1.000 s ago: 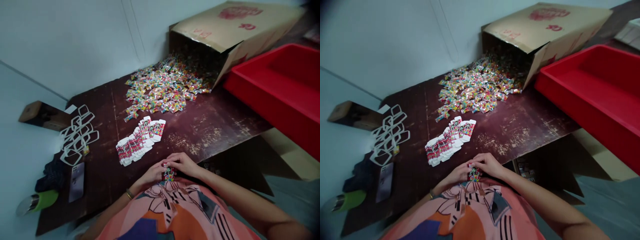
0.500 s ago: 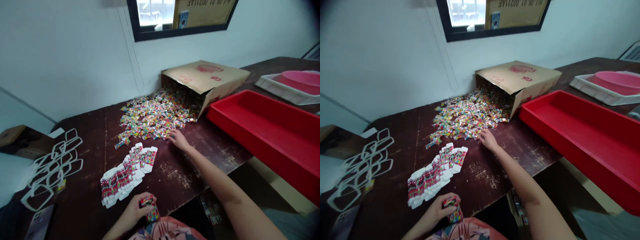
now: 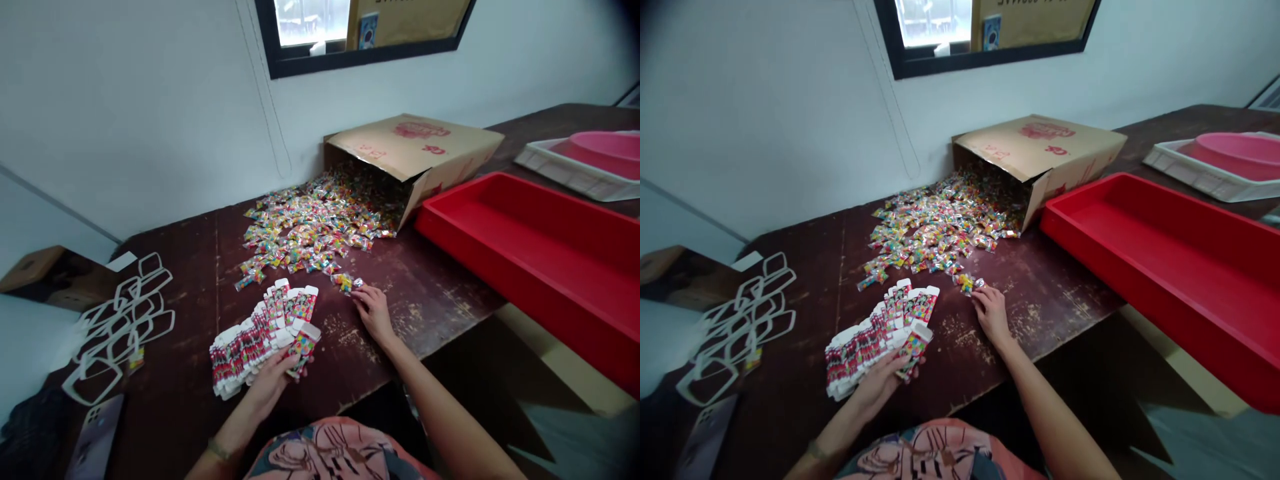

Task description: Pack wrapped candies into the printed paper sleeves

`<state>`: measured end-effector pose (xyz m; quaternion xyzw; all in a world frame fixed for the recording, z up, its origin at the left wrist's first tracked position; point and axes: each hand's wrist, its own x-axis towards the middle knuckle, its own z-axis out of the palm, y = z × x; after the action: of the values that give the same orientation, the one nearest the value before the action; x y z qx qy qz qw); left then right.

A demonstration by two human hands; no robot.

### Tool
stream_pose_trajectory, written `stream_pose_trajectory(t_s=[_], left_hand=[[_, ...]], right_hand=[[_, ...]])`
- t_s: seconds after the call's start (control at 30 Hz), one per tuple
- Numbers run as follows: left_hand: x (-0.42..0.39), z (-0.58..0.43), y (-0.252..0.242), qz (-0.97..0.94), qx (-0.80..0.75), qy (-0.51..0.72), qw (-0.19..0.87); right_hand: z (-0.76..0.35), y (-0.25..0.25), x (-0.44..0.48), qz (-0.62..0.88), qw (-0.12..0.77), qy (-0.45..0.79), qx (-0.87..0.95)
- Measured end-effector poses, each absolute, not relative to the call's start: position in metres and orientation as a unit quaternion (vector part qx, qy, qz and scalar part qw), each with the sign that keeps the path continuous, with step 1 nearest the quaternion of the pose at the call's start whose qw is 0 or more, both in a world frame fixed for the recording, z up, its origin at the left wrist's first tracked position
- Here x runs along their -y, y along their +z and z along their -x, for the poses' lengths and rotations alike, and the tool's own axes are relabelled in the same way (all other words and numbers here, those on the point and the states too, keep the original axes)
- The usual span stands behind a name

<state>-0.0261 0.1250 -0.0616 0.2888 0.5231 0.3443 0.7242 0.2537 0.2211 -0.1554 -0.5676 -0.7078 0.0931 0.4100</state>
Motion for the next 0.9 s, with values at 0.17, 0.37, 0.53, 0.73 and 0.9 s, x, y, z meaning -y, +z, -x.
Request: stream_pose_trajectory(t_s=[0.17,0.37,0.53,0.73,0.9], left_hand=[[-0.136,-0.012,-0.073,-0.292,-0.465,0.341,0.763],[-0.129,0.003,-0.071,-0.338,-0.497,0.336,0.725],[-0.117,0.012,-0.079,-0.337,-0.514,0.302,0.729],[-0.113,-0.009,-0.069,-0.363,-0.484,0.258,0.753],[-0.115,-0.005,-0.063,-0.373,-0.48,0.269,0.747]], right_hand=[[-0.24,-0.137,-0.231,0.543,0.296,0.08,0.782],[-0.212,-0.131,-0.182,0.452,0.257,0.132,0.844],[-0.194,-0.102,-0.141,0.468,0.361,0.405,0.698],[-0.175,-0.07,-0.158,0.487,0.447,0.436,0.611],[-0.177,-0.072,-0.156,0.485,0.414,0.257,0.726]])
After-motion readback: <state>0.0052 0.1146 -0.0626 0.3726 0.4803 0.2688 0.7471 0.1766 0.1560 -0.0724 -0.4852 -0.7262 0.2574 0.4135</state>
